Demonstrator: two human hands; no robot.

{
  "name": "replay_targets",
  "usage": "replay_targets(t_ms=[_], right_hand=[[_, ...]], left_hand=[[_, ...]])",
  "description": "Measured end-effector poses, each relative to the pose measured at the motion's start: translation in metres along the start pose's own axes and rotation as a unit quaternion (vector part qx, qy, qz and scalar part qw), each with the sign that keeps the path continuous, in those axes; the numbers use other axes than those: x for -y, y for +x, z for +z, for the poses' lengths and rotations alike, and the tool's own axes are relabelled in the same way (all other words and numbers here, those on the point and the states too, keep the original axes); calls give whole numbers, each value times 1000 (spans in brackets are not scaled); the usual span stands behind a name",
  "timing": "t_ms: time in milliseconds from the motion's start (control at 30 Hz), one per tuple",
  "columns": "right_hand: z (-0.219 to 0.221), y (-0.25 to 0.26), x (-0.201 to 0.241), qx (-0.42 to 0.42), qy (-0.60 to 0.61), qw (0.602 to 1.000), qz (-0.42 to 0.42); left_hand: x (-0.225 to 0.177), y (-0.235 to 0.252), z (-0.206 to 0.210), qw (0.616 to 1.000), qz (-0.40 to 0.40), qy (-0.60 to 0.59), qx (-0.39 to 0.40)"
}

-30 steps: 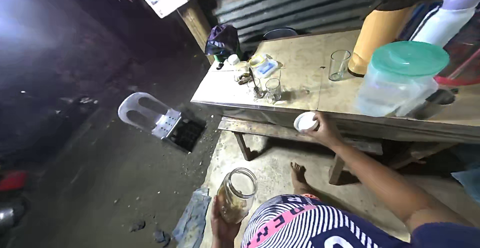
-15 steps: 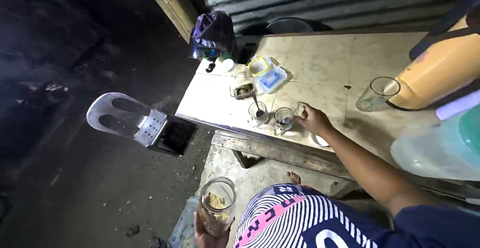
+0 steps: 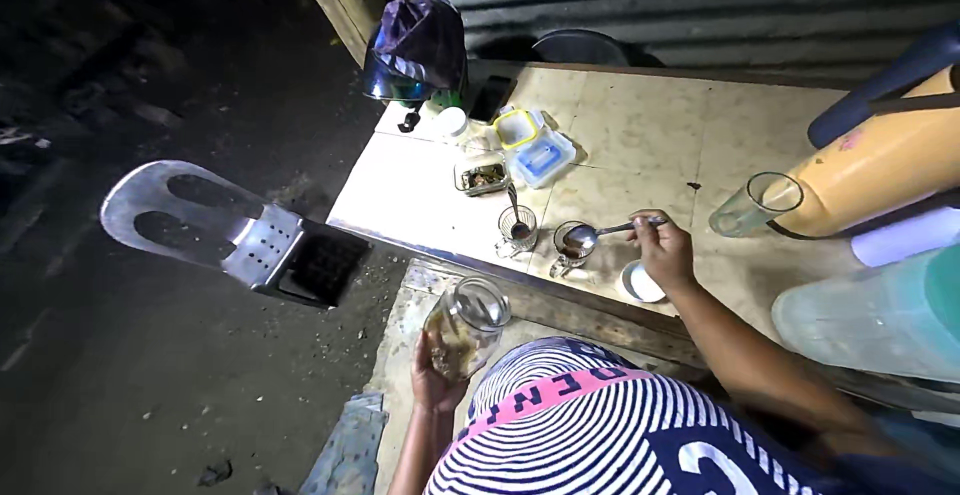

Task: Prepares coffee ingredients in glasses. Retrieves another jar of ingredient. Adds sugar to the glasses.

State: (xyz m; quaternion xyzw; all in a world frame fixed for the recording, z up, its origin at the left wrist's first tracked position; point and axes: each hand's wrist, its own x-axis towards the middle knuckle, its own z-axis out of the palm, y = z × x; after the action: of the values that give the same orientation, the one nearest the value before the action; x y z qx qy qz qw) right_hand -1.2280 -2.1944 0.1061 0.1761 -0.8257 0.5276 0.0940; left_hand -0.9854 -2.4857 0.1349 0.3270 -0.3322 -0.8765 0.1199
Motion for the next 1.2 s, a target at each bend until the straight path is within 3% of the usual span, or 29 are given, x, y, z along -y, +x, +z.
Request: replay_targets(t_ms=[67, 200, 267, 400, 500, 633, 733, 833, 933, 1000, 1067, 1133, 1200], right_hand=[[-1, -4, 3, -10, -15, 1000, -19], [3, -13, 3, -5, -92, 979, -184], [7, -15, 7, -20, -100, 976, -190], [14, -20, 7, -48, -67, 987, -137], [13, -22, 15, -68, 11, 998, 2], [9, -7, 50, -137, 236, 937, 219], [10, -7, 92, -89, 287, 923, 239], [22, -21, 123, 31, 262, 956, 129], [39, -33, 136, 129, 189, 970, -81], [46, -31, 138, 181, 122, 943, -251], [47, -23, 141, 225, 63, 887, -398], [44, -13, 145, 240, 8, 831, -501], [40, -8, 151, 242, -36, 797, -553]], left_hand=[[-7, 10, 5, 1000, -8, 18, 14], [-18, 24, 7, 998, -23, 20, 54], [-22, 29, 3, 997, -30, 23, 69], [-31, 34, 1, 997, -35, 23, 65], [-36, 35, 0, 996, -47, 15, 70], [-39, 35, 3, 995, -48, 26, 81], [-37, 35, 11, 993, -32, 56, 100], [-32, 35, 19, 991, -21, 52, 120], [-29, 30, 28, 990, -29, 39, 133], [-32, 27, 30, 988, -71, 29, 136], [-37, 26, 28, 976, -140, 24, 166], [-45, 27, 23, 960, -188, 38, 205], [-51, 26, 21, 953, -208, 62, 212]])
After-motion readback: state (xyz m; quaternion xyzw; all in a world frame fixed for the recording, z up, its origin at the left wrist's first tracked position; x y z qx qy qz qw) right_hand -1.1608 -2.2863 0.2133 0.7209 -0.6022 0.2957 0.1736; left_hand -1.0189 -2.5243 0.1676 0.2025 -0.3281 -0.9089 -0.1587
